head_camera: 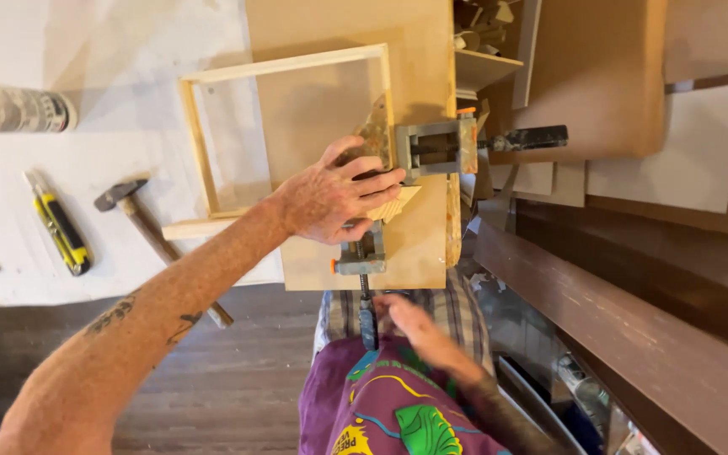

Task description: Assembling a wooden frame by aligning pieces, checking for squareness with a speed square, and securing them with a corner clamp.

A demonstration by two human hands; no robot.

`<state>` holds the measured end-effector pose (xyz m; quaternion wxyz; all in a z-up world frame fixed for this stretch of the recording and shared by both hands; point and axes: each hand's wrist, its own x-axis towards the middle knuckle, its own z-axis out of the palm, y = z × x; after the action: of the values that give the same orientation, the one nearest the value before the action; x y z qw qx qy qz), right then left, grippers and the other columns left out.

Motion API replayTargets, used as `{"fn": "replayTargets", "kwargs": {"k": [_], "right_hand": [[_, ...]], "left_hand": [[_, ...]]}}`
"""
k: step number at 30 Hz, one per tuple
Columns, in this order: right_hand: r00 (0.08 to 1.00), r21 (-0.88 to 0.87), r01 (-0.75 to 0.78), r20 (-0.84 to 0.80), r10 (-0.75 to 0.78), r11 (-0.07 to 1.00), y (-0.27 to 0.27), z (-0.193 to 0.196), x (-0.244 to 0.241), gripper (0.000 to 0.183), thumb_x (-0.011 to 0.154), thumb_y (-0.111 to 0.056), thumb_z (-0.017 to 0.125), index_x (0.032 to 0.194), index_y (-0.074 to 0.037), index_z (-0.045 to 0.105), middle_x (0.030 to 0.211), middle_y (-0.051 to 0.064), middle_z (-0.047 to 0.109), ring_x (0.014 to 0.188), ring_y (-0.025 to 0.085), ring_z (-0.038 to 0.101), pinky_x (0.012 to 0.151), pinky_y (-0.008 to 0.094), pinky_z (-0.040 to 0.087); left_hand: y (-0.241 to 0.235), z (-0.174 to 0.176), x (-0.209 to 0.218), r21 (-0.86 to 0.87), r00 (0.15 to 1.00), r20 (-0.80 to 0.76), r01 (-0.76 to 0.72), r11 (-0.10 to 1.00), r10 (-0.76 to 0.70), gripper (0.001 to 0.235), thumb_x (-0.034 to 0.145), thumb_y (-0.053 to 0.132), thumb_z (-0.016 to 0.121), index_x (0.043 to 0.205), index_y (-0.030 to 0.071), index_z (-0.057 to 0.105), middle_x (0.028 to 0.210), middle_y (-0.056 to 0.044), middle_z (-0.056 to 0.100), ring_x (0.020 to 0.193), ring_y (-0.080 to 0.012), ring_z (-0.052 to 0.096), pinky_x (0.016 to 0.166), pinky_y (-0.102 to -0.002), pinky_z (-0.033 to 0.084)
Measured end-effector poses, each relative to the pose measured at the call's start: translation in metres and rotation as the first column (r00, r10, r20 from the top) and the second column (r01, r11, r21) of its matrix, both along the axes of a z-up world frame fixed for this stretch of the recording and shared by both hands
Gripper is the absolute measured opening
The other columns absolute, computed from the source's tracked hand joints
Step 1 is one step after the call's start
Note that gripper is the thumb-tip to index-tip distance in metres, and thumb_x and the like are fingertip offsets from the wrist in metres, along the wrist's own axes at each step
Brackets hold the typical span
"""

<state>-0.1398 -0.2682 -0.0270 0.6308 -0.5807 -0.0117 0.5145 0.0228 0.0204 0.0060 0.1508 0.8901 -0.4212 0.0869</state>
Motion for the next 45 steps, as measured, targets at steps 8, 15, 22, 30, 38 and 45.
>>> {"fn": "replayTargets", "kwargs": {"k": [8, 15, 22, 30, 38, 45], "right_hand": [[0.725, 0.149, 0.552, -0.572, -0.384, 0.82, 0.056, -0.074, -0.096, 0.078, 0.104, -0.069, 0.021, 0.105, -0.001, 0.06, 0.05, 0.005, 0.041, 0.038, 0.014, 0.038, 0.037, 0.023, 0.035], [0.886, -0.572, 0.426, 0.421, -0.195, 0.701, 0.078, 0.026, -0.059, 0.041, 0.103, -0.044, 0.045, 0.079, -0.014, 0.059, 0.059, -0.001, 0.063, 0.052, 0.019, 0.057, 0.059, 0.039, 0.044], [0.336, -0.254, 0.792, 0.941, -0.047, 0.556, 0.1, 0.044, 0.024, 0.059, 0.082, -0.037, 0.087, 0.126, -0.007, 0.062, 0.121, 0.013, 0.059, 0.116, 0.033, 0.058, 0.102, 0.04, 0.048], [0.29, -0.214, 0.717, 0.957, -0.005, 0.663, 0.13, 0.036, 0.063, 0.06, 0.082, -0.022, 0.087, 0.133, -0.003, 0.061, 0.13, 0.014, 0.059, 0.124, 0.033, 0.06, 0.107, 0.042, 0.051], [0.368, -0.249, 0.722, 0.928, -0.053, 0.646, 0.128, 0.037, 0.065, 0.056, 0.079, -0.009, 0.086, 0.13, -0.008, 0.063, 0.129, 0.009, 0.06, 0.115, 0.027, 0.067, 0.098, 0.035, 0.057], [0.389, -0.209, 0.748, 0.907, -0.161, 0.63, 0.13, 0.045, 0.067, 0.054, 0.078, -0.007, 0.088, 0.126, -0.003, 0.064, 0.126, 0.014, 0.061, 0.106, 0.029, 0.071, 0.09, 0.029, 0.06]], "left_hand": [[0.007, -0.008, 0.014, -0.017, 0.993, 0.01, 0.114, 0.993, -0.114, 0.052, 0.092, 0.045, 0.066, 0.135, 0.014, 0.064, 0.144, -0.005, 0.057, 0.124, -0.0247, 0.049, 0.117, -0.06, 0.027], [0.007, -0.003, 0.015, 0.011, 0.99, -0.02, 0.138, 0.99, -0.138, 0.053, 0.09, 0.054, 0.076, 0.125, 0.013, 0.07, 0.139, -0.004, 0.06, 0.118, -0.0246, 0.051, 0.109, -0.058, 0.035], [0.005, -0.024, 0.007, -0.018, 0.995, 0.023, 0.1, 0.995, -0.099, 0.058, 0.093, 0.047, 0.065, 0.14, 0.014, 0.059, 0.146, -0.006, 0.053, 0.122, -0.0257, 0.047, 0.114, -0.056, 0.026], [0.018, 0.007, -0.004, -0.125, 0.995, -0.092, -0.034, 0.992, 0.023, 0.063, 0.104, 0.054, 0.049, 0.155, 0.017, 0.046, 0.159, -0.006, 0.043, 0.135, -0.0236, 0.048, 0.119, -0.049, 0.028], [0.124, -0.001, -0.032, 0.198, 0.028, -0.972, -0.442, 0.875, 0.233, 0.058, 0.089, 0.05, 0.072, 0.132, 0.011, 0.066, 0.121, -0.018, 0.072, 0.112, -0.0316, 0.07, 0.102, -0.042, 0.052], [0.125, 0.009, -0.047, 0.076, 0.426, -0.87, -0.383, 0.921, 0.249, 0.069, 0.064, 0.047, 0.095, 0.116, 0.015, 0.063, 0.106, -0.009, 0.064, 0.098, -0.0327, 0.071, 0.089, -0.047, 0.056]]}}
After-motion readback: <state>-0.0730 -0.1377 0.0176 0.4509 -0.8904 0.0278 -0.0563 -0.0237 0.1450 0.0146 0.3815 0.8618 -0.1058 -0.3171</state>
